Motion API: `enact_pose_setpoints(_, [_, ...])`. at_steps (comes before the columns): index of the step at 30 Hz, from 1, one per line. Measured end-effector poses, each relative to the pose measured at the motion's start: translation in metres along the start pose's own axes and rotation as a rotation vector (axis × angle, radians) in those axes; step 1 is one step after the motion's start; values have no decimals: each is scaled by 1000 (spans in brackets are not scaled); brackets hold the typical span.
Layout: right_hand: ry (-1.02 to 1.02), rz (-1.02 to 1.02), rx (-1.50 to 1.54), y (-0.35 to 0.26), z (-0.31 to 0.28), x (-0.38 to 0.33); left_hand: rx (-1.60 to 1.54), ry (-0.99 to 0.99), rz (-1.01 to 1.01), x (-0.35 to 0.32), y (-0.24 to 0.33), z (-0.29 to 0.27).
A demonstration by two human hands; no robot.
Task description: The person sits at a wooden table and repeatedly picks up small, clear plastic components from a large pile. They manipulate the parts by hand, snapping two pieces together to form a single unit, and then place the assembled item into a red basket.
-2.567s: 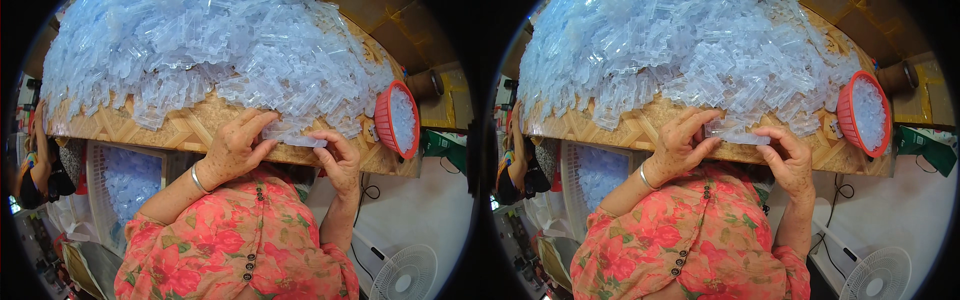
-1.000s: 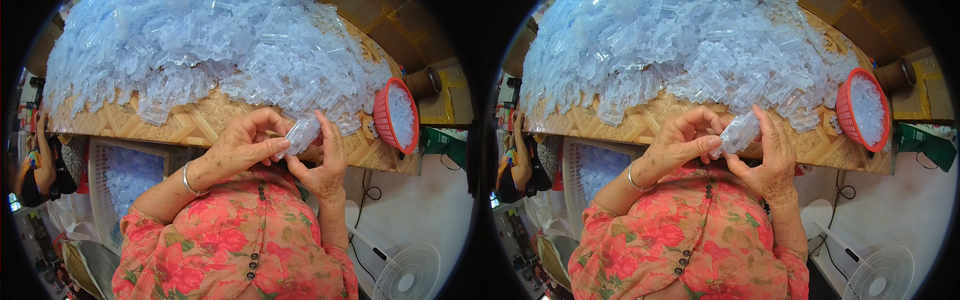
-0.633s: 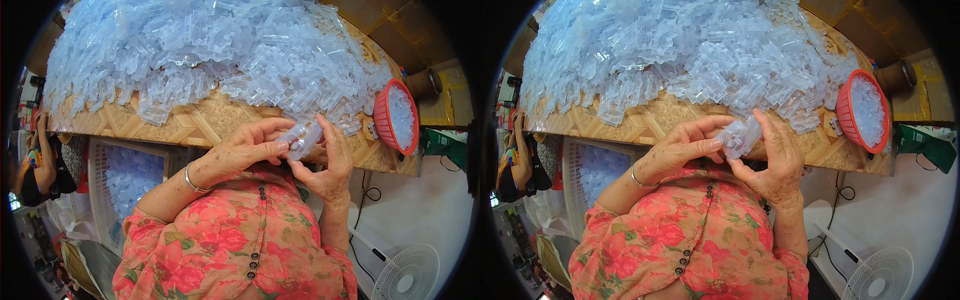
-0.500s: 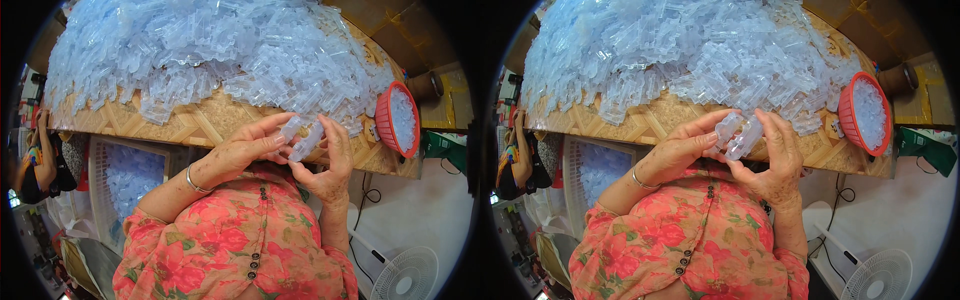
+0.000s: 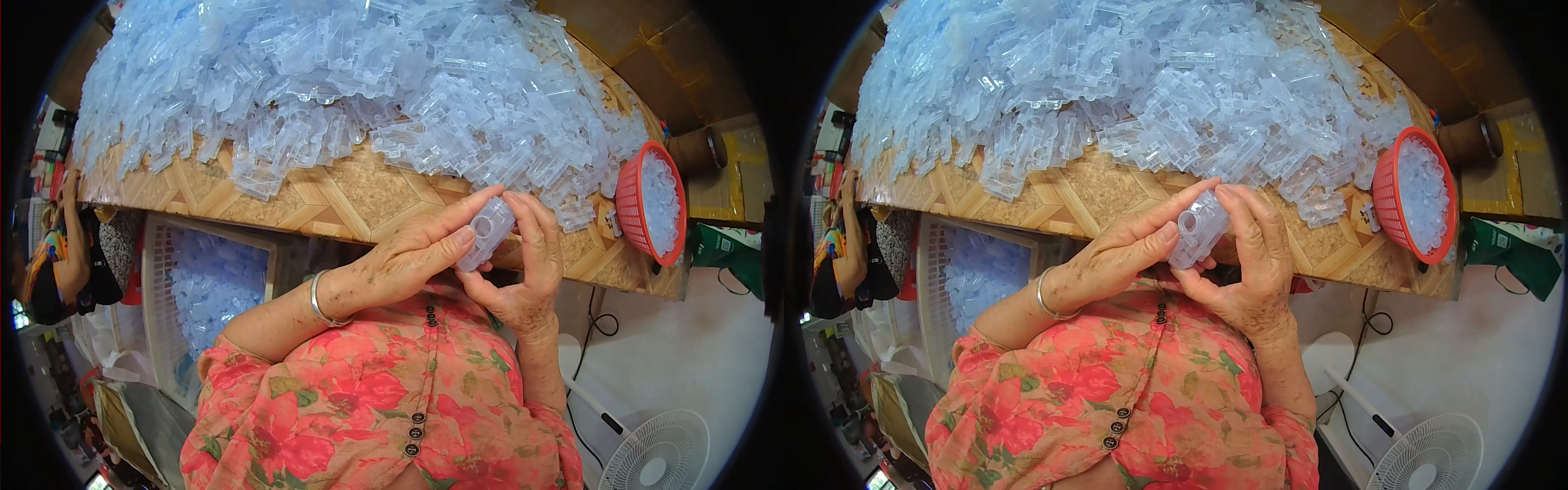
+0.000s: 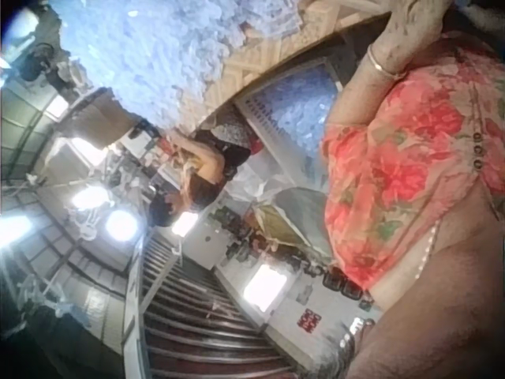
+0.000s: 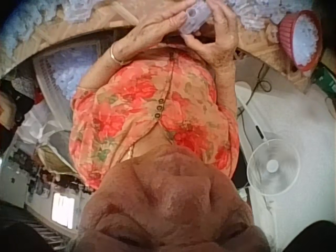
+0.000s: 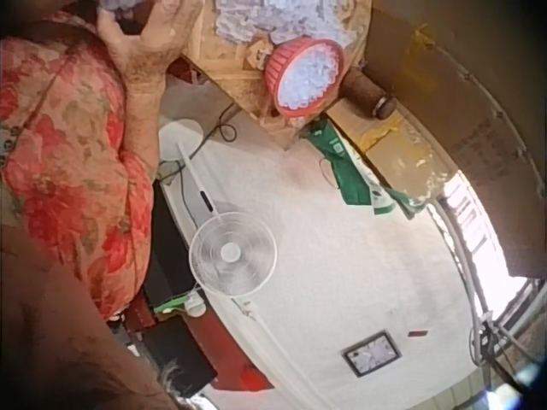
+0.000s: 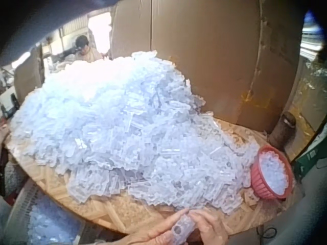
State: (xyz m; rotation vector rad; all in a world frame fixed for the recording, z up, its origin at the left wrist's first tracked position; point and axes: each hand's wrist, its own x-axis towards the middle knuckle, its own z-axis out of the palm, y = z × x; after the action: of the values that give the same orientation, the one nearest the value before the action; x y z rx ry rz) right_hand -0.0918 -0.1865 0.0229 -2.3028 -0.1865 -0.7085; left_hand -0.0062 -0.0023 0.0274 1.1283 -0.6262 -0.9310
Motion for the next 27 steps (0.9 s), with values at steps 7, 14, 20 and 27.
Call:
enact_pose_setpoints(7, [27, -99, -83, 3, 4, -1, 92, 19, 15, 1, -4, -2])
enact_pose_setpoints(14, [47, -123, -71, 5, 7, -2, 88, 4, 14, 0, -5, -2])
enact_pose_setpoints(20, [62, -111, -51, 5, 9, -7, 495, 38, 274, 0, -11, 0])
enact_pose_setpoints(27, [-32, -78, -14, 2, 3, -5, 697, 75, 199, 1, -11, -3])
